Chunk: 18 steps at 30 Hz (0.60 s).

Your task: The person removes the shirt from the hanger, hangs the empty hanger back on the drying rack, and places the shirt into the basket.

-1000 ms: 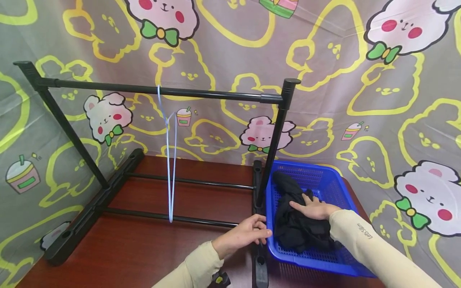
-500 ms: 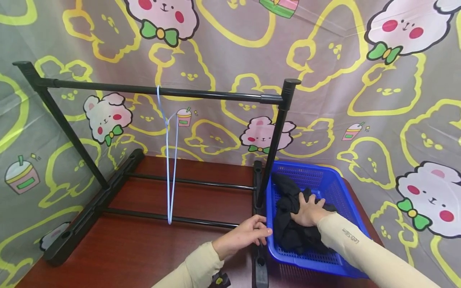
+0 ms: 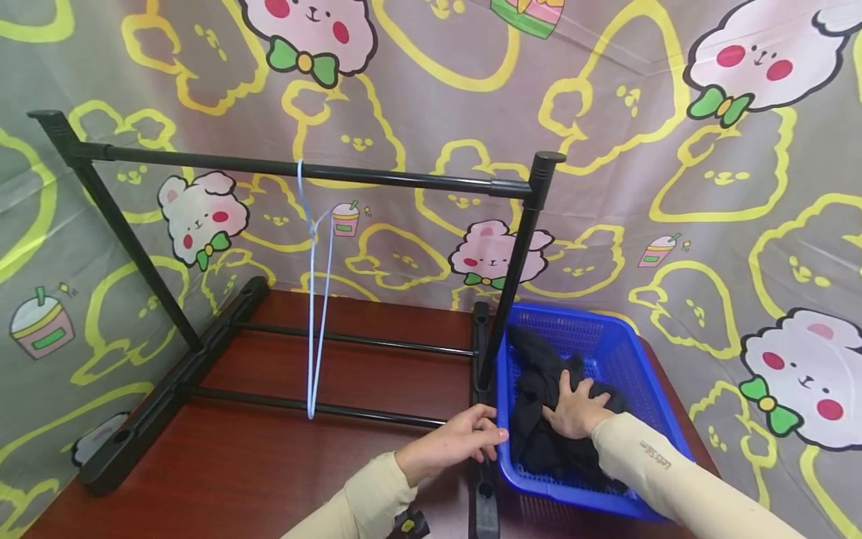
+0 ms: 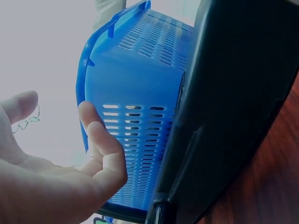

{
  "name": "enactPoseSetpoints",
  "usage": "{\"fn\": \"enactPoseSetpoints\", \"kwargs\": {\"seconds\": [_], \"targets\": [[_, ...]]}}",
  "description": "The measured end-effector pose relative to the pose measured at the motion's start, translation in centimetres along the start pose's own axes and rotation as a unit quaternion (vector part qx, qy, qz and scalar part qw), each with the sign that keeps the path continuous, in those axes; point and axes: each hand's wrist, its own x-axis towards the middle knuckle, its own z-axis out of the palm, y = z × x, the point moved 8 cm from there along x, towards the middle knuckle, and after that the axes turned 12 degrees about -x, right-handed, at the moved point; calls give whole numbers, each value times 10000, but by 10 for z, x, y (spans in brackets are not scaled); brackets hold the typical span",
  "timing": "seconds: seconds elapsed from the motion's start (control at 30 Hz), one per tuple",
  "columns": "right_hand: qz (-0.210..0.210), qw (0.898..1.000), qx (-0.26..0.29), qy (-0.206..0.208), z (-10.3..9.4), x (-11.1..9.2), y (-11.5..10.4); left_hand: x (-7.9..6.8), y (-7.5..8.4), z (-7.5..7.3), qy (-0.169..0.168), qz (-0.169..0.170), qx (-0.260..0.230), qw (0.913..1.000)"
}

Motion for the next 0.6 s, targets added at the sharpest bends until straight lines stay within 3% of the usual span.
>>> {"fn": "enactPoseSetpoints", "kwargs": {"seconds": [0.17, 0.37, 0.47, 0.6], "targets": [[-39, 9996, 207, -194, 6, 5, -4, -1, -1, -3, 128, 58, 30, 9999], [-23, 9936, 972, -573, -3, -2, 0, -5, -2, -10, 121, 95, 37, 9999], [-61, 9935, 1050, -444, -15, -5, 2, -6, 1, -15, 76, 151, 173, 9997], [-167, 9975, 683, -58, -33, -14, 1, -8, 9, -23, -47, 174, 487, 9986]]}}
